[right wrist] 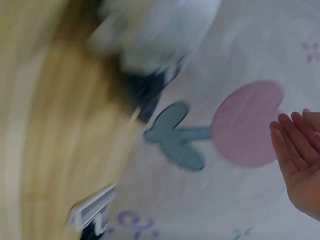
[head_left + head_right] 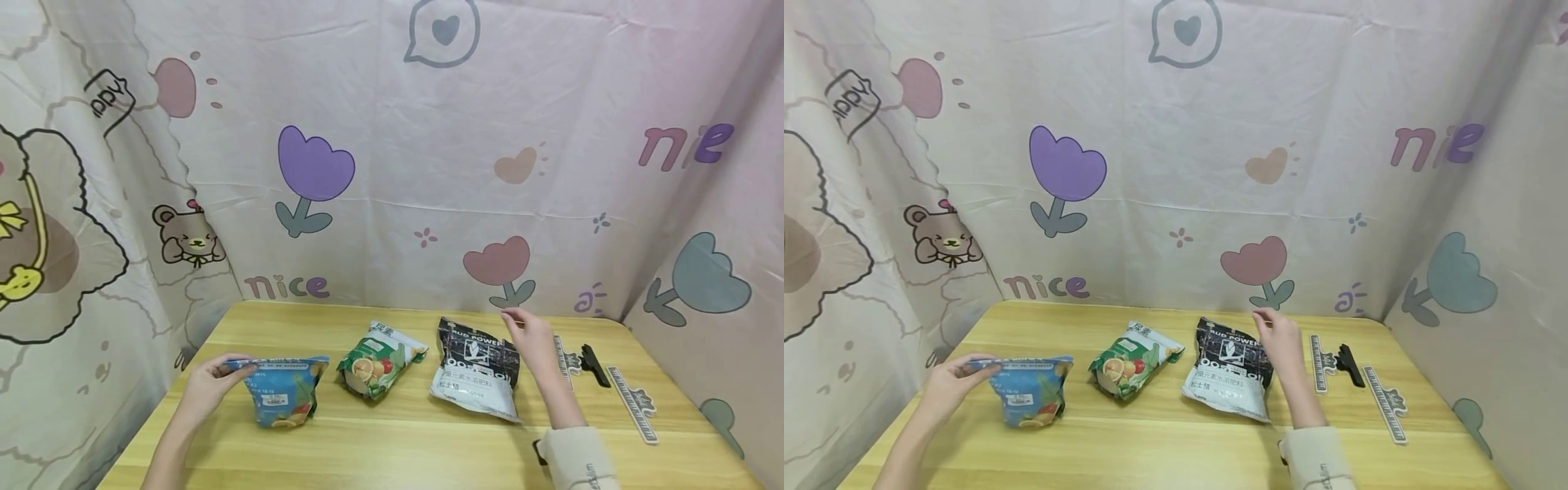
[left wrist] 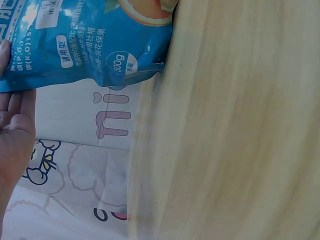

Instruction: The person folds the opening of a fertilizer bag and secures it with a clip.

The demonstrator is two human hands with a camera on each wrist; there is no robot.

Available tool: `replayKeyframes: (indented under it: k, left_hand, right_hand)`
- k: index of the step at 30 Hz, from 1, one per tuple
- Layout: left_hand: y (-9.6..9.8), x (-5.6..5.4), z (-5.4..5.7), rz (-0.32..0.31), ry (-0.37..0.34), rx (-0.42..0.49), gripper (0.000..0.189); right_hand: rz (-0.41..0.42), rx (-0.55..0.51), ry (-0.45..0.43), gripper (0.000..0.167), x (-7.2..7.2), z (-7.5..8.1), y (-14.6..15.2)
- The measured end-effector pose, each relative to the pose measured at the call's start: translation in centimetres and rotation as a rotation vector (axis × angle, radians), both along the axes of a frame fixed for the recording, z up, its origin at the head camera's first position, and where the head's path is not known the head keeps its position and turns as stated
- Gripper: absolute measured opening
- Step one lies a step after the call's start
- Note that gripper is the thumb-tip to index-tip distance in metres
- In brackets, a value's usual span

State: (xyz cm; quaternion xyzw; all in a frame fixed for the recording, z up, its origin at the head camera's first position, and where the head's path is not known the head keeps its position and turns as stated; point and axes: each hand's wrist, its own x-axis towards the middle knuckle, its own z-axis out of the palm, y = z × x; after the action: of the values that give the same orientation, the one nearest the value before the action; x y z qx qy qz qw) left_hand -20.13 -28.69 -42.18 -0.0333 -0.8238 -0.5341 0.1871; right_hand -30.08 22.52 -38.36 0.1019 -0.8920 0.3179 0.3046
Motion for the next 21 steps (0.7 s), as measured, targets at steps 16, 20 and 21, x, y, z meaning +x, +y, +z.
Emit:
replayKeyframes:
  k: [16,20,21]
  left_hand:
    - [-0.1,0.1,-0.1,-0.006,0.01,0.001,0.016]
    - [0.0,0.1,-0.1,-0.008,0.01,0.0,0.016]
    - [0.1,0.1,-0.1,-0.008,0.01,-0.001,0.016]
  right_hand:
    - [-0.226,0.062,-0.194,0.022,0.6,-2.6,8.7]
    - [-0.267,0.072,-0.253,0.022,0.2,-3.5,10.4]
    - [-0.279,0.074,-0.278,0.023,0.1,-3.8,10.8]
